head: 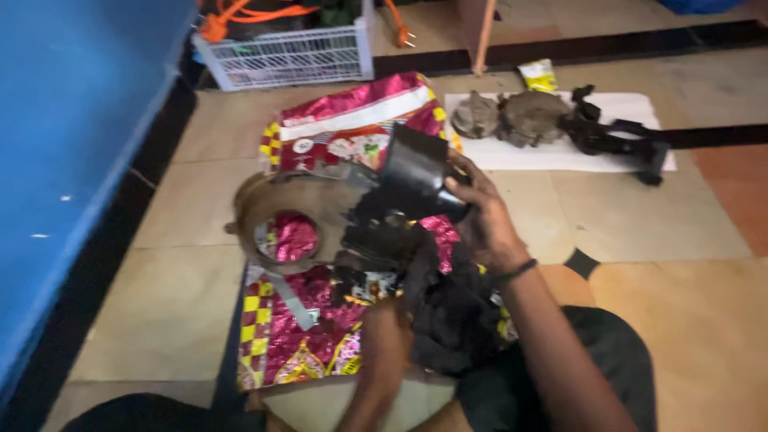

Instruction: The person sits on the floor and wipes a large, dark mechanical part with a black cloth. They rotate the part to clean different surfaces, including the interior and exterior, while other mechanical components lie nearby on a patterned mat.

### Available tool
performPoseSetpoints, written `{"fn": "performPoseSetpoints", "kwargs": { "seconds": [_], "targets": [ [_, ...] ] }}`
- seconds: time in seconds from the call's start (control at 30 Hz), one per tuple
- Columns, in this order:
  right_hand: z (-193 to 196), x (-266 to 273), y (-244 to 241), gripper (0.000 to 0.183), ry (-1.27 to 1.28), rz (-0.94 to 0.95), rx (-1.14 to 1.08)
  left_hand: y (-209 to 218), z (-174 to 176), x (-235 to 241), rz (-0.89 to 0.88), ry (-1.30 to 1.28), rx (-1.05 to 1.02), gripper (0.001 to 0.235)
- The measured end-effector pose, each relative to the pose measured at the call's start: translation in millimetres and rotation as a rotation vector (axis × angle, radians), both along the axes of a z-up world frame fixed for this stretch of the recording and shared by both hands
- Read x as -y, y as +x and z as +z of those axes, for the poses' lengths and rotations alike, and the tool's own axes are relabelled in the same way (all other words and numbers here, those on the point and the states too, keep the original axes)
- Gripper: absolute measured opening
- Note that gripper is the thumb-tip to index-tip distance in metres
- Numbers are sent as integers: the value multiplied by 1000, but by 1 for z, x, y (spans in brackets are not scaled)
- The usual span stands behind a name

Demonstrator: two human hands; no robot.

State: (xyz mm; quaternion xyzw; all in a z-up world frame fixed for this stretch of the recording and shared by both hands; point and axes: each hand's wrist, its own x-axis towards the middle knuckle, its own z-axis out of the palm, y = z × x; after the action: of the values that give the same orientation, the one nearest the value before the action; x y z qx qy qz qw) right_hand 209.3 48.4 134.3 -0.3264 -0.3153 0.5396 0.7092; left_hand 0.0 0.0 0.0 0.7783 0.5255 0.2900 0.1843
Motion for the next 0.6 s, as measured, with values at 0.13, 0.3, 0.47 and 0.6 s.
{"fn": "performPoseSetpoints", "kwargs": {
  "seconds": [0.13,0.3,0.47,0.6],
  "targets": [
    [-10,5,9,61,-52,-31,-107,-13,39,-25,-34,339,10,22],
    [-27,-4,19,52,-109,31,-231,-2,84,-46,166,-588,483,29],
    [-18,-10,19,36,-143,188,-315,17,131,-25,-148,-607,1151,23],
    [-13,-4,11,39,-267,249,-368,58,139,-27,-404,239,386,26]
  ]
}}
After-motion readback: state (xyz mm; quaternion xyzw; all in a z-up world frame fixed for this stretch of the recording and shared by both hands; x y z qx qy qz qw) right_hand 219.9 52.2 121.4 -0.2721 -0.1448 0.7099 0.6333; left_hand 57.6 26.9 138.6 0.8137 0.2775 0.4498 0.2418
